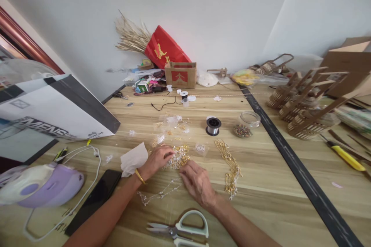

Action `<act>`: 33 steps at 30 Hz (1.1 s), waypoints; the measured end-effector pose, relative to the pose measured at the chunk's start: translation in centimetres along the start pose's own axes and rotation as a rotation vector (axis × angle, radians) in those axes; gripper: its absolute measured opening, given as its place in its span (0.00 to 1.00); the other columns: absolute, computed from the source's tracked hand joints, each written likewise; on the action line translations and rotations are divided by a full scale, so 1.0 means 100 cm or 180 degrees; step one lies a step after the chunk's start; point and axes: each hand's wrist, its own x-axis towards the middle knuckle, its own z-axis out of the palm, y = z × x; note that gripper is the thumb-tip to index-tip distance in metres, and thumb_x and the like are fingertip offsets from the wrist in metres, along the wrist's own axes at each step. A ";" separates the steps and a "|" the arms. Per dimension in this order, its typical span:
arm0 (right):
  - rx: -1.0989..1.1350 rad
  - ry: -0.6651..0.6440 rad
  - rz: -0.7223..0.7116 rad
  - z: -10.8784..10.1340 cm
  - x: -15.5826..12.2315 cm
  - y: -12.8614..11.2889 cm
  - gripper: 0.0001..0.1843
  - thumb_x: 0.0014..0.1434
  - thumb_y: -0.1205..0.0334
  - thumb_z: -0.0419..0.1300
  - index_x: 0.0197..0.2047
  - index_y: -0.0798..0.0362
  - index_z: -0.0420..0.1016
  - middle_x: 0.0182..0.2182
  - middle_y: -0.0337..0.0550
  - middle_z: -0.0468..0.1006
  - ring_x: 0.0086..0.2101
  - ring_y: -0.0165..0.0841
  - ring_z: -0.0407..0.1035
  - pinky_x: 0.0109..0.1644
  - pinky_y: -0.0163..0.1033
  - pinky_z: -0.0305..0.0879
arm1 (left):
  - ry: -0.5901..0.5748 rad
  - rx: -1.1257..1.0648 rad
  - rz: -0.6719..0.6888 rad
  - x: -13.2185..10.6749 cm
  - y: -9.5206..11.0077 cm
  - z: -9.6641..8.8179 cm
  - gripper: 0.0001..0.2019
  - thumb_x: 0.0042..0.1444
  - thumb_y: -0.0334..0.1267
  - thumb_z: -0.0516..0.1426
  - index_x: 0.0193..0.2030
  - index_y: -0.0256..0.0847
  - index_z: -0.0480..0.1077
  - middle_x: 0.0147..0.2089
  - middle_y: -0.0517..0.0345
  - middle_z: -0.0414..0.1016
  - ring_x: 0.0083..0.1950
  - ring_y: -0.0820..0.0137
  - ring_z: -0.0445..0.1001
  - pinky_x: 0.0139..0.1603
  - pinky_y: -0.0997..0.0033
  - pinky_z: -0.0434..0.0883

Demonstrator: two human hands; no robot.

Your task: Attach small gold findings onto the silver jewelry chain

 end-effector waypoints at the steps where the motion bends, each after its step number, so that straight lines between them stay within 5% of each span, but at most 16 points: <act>1: 0.0006 -0.0003 0.0004 0.000 0.000 0.000 0.06 0.65 0.67 0.51 0.38 0.51 0.69 0.32 0.43 0.73 0.31 0.31 0.68 0.34 0.36 0.65 | 0.0024 -0.0065 -0.0083 0.000 -0.002 -0.001 0.07 0.57 0.28 0.56 0.36 0.40 0.75 0.37 0.56 0.79 0.43 0.65 0.73 0.49 0.65 0.67; 6: 0.0019 0.0008 -0.0003 0.001 0.000 -0.001 0.07 0.65 0.67 0.51 0.38 0.51 0.69 0.31 0.43 0.73 0.31 0.31 0.68 0.34 0.35 0.65 | 0.0114 -0.0149 -0.0291 -0.001 -0.007 -0.006 0.08 0.55 0.27 0.57 0.37 0.40 0.75 0.38 0.55 0.80 0.42 0.66 0.75 0.51 0.65 0.68; 22: 0.0007 -0.0011 -0.0020 0.003 -0.001 0.000 0.07 0.65 0.65 0.51 0.38 0.50 0.69 0.31 0.43 0.73 0.31 0.32 0.70 0.34 0.36 0.67 | 0.0237 0.0010 -0.0037 -0.008 -0.003 0.005 0.08 0.56 0.29 0.57 0.27 0.39 0.74 0.32 0.56 0.74 0.41 0.66 0.70 0.49 0.66 0.67; 33: 0.0063 0.0056 0.0026 0.005 -0.002 0.002 0.06 0.65 0.65 0.52 0.39 0.51 0.70 0.32 0.44 0.74 0.33 0.33 0.71 0.36 0.36 0.69 | 0.0438 -0.0498 -0.0188 -0.012 -0.012 0.011 0.06 0.57 0.30 0.56 0.34 0.38 0.75 0.36 0.55 0.76 0.40 0.68 0.72 0.48 0.66 0.68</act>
